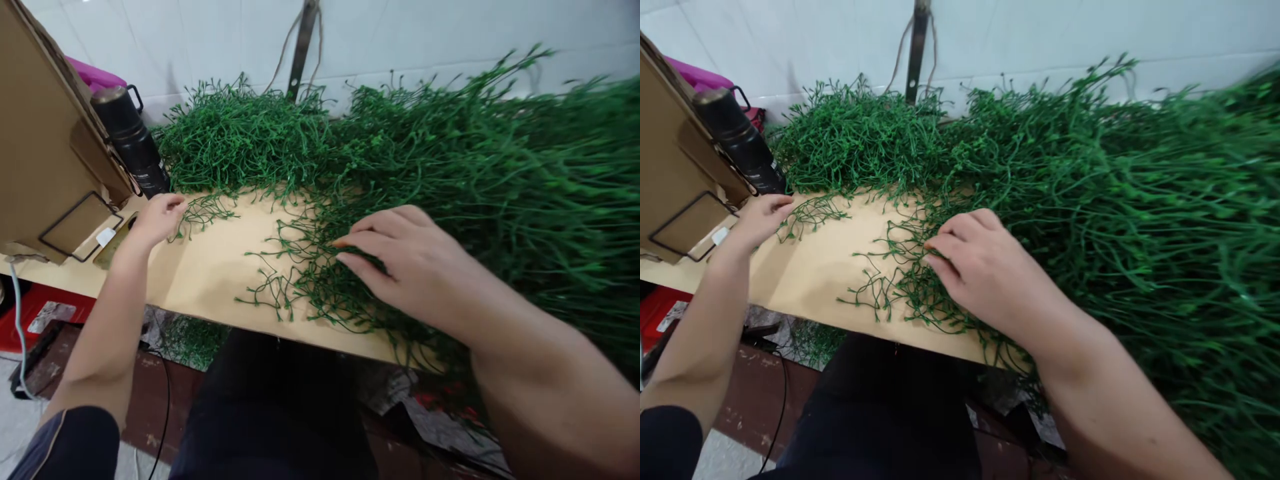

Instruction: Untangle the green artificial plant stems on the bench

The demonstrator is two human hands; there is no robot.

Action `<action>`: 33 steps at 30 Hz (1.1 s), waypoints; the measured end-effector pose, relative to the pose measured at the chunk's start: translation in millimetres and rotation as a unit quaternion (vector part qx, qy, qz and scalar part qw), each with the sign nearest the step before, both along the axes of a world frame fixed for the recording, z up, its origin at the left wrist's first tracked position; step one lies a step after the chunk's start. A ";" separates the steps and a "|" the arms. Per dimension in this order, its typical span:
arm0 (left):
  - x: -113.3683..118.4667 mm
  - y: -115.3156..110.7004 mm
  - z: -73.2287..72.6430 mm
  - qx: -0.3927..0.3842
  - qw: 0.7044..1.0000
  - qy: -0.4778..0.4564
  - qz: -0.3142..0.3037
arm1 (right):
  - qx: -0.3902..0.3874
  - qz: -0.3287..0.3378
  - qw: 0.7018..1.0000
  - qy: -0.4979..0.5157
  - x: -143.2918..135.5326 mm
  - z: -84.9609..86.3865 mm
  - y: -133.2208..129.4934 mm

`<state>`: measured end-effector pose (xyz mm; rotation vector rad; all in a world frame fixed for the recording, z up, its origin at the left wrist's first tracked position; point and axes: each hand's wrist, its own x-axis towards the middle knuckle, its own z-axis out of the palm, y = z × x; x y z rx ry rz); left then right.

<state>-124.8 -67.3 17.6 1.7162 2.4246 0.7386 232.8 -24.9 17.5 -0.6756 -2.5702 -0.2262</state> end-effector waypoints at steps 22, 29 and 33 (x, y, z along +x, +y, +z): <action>67.4 60.4 -21.9 0.122 0.938 -0.271 -0.178 | -0.266 -0.033 0.946 0.185 -116.2 -19.5 46.7; 73.0 65.4 -33.6 0.163 0.952 -0.168 -0.197 | -0.235 -0.077 0.946 0.207 -115.3 -38.3 56.2; 73.6 65.0 -36.1 0.157 0.958 -0.130 -0.201 | -0.162 -0.089 0.961 0.208 -111.3 -36.6 54.1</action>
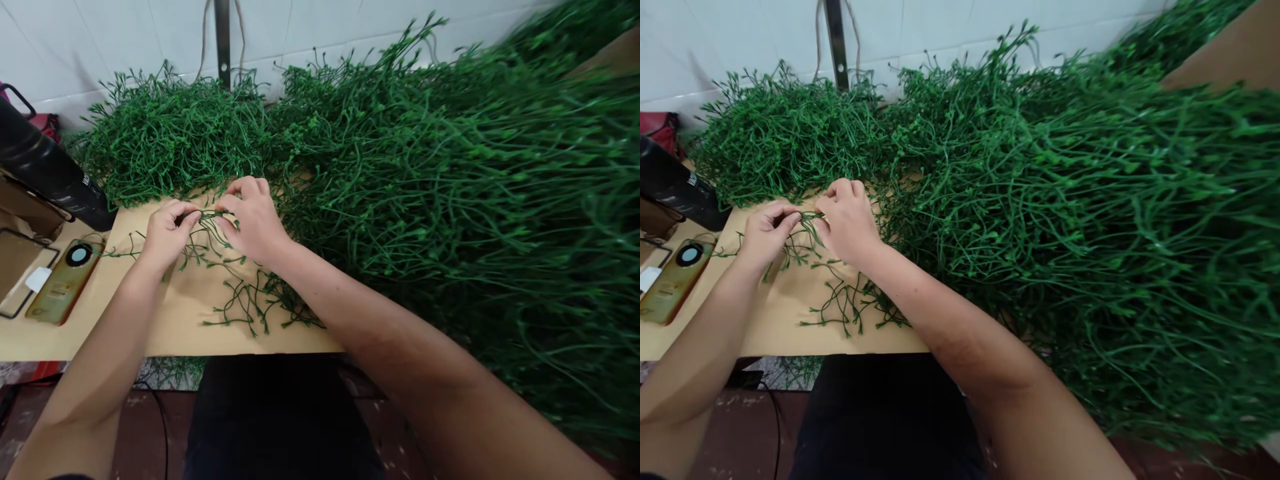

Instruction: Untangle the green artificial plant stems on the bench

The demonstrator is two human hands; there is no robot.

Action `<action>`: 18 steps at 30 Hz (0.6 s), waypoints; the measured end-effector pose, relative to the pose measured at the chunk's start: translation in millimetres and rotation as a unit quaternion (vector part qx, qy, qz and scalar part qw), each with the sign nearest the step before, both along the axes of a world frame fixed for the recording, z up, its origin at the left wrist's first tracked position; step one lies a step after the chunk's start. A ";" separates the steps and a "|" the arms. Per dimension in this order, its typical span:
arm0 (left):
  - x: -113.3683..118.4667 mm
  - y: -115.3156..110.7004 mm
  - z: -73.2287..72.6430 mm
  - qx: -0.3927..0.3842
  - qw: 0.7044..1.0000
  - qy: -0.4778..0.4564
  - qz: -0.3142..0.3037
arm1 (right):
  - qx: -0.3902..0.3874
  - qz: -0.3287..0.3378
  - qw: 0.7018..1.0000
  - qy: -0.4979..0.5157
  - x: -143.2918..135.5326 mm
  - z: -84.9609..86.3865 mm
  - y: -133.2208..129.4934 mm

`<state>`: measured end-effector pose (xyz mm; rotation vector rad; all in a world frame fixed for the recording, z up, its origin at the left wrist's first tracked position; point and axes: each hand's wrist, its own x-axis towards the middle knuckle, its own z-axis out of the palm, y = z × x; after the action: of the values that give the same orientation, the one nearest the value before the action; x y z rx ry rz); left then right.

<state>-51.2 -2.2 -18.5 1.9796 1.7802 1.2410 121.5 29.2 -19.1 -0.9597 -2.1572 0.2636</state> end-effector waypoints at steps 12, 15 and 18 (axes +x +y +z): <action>-0.4 2.9 -8.4 -0.041 0.972 0.222 0.070 | -0.126 0.028 0.971 -0.201 1.9 12.0 -7.2; 1.7 4.8 -9.5 -0.079 0.966 0.229 0.092 | -0.128 0.011 0.966 -0.222 -0.1 11.0 -9.4; 5.2 6.5 -12.5 -0.128 0.959 0.227 0.108 | -0.136 -0.002 0.961 -0.239 -3.4 9.4 -10.8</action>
<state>-46.0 4.3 -31.0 2.0734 2.2844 0.5813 118.0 18.4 -9.7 -1.2882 -2.6035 0.3610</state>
